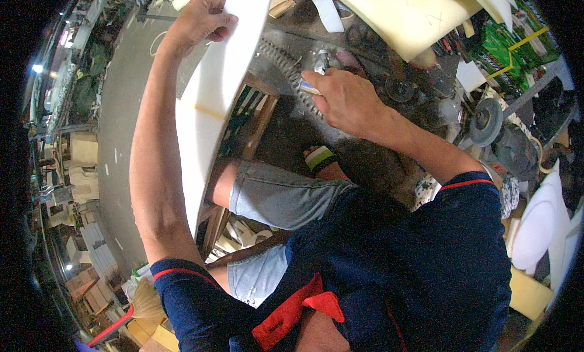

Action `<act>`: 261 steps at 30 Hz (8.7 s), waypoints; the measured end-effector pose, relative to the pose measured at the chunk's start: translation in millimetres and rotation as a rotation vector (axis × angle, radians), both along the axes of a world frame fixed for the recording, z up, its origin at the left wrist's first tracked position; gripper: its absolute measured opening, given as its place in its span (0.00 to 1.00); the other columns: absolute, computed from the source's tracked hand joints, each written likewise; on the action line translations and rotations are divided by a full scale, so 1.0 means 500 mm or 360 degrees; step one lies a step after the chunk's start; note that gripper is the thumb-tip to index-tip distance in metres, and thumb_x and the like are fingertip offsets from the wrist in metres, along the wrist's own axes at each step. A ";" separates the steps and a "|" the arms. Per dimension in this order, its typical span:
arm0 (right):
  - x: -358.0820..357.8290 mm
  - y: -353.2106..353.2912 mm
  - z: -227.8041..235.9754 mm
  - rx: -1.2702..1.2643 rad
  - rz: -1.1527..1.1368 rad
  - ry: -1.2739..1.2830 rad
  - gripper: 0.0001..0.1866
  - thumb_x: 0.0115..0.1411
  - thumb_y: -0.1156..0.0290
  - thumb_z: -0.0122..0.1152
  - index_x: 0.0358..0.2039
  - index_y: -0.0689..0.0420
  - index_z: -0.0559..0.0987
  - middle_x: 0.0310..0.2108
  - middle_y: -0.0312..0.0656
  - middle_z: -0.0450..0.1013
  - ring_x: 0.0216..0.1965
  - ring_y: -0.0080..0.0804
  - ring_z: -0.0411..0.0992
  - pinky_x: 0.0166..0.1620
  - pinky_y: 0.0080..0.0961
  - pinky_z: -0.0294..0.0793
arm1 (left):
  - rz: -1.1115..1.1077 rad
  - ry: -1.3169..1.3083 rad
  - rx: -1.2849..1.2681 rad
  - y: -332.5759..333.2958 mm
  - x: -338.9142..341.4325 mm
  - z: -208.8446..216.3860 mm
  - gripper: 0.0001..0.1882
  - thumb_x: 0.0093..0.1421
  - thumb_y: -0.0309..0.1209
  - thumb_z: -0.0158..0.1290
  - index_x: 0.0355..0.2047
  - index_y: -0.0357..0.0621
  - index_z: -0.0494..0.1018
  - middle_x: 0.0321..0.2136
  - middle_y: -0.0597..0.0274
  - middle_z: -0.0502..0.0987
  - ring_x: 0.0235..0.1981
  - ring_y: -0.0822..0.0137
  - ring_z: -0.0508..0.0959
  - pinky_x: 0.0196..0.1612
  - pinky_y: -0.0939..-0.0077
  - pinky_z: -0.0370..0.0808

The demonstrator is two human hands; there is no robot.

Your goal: The person sits on the floor and assembles a curved white panel by applying adhesive with a spray gun, pressing a white sheet onto the panel, trimming excess with a knife, and smoothing the surface. The person repeats this process on multiple sections of the panel.

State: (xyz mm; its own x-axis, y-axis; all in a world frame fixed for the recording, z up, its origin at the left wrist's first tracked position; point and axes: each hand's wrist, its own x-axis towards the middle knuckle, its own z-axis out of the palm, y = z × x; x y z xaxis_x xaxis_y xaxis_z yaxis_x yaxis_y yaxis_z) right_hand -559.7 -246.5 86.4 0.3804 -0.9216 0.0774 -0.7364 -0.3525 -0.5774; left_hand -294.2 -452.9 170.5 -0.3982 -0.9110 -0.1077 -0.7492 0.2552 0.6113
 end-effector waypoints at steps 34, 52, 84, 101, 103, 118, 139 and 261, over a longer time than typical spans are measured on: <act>0.018 0.010 0.025 -0.0312 -0.0021 -0.0107 0.20 0.59 0.66 0.59 0.52 0.57 0.76 0.34 0.54 0.76 0.37 0.55 0.77 0.40 0.48 0.78 | 0.0213 -0.0084 -0.0203 0.043 -0.044 0.027 0.04 0.47 0.22 0.60 0.18 0.36 0.76 0.15 0.60 0.78 0.17 0.71 0.78 0.21 0.74 0.74; 0.116 -0.078 0.065 -0.0497 0.0154 -0.0499 0.21 0.59 0.74 0.60 0.53 0.63 0.76 0.37 0.59 0.77 0.42 0.59 0.76 0.46 0.46 0.76 | 0.0034 0.0207 -0.0169 0.092 -0.109 0.100 0.05 0.55 0.25 0.60 0.28 0.34 0.80 0.18 0.60 0.79 0.20 0.70 0.79 0.23 0.73 0.76; -0.451 0.473 -0.749 0.1048 0.0180 0.0702 0.23 0.64 0.55 0.61 0.42 0.66 0.80 0.40 0.61 0.78 0.42 0.58 0.78 0.44 0.48 0.77 | 0.0461 0.0752 -0.0780 0.650 -0.054 -0.135 0.16 0.55 0.24 0.63 0.45 0.38 0.79 0.41 0.49 0.81 0.45 0.52 0.82 0.48 0.63 0.78; 0.459 -0.034 0.146 -0.1095 0.1129 0.0077 0.41 0.67 0.44 0.51 0.72 0.55 0.57 0.73 0.59 0.49 0.74 0.58 0.45 0.72 0.55 0.45 | 0.1212 -0.0729 -0.0814 0.744 0.208 -0.125 0.52 0.49 0.43 0.68 0.67 0.30 0.55 0.70 0.37 0.55 0.72 0.40 0.53 0.72 0.41 0.48; 0.549 -0.047 0.101 -0.0945 0.1148 0.0321 0.39 0.68 0.43 0.47 0.72 0.52 0.57 0.74 0.58 0.47 0.75 0.56 0.43 0.72 0.57 0.43 | 0.1228 -0.0651 -0.0758 0.767 0.247 -0.128 0.58 0.52 0.61 0.63 0.70 0.33 0.52 0.71 0.39 0.51 0.73 0.40 0.49 0.72 0.41 0.48; 0.642 -0.135 0.037 -0.1051 0.1126 0.0517 0.43 0.68 0.34 0.38 0.73 0.52 0.58 0.74 0.54 0.50 0.75 0.55 0.45 0.72 0.60 0.41 | 0.2866 -0.0735 -0.0728 1.026 0.499 -0.182 0.43 0.72 0.54 0.33 0.72 0.28 0.42 0.73 0.32 0.37 0.75 0.37 0.34 0.73 0.43 0.31; 0.859 0.184 0.118 -0.1150 0.1449 0.0622 0.44 0.48 0.79 0.64 0.68 0.63 0.61 0.64 0.68 0.59 0.65 0.69 0.60 0.59 0.71 0.65 | 0.2392 0.3961 -0.0822 0.775 0.361 -0.575 0.54 0.63 0.74 0.34 0.73 0.42 0.48 0.72 0.46 0.51 0.71 0.45 0.56 0.72 0.46 0.56; 0.710 0.290 0.220 -0.0036 0.1507 -0.0610 0.12 0.69 0.61 0.57 0.47 0.53 0.77 0.23 0.38 0.70 0.21 0.30 0.66 0.28 0.30 0.69 | 0.2840 0.0864 -0.1208 1.050 0.534 -0.384 0.16 0.68 0.31 0.51 0.52 0.33 0.73 0.33 0.50 0.80 0.31 0.63 0.75 0.40 0.69 0.73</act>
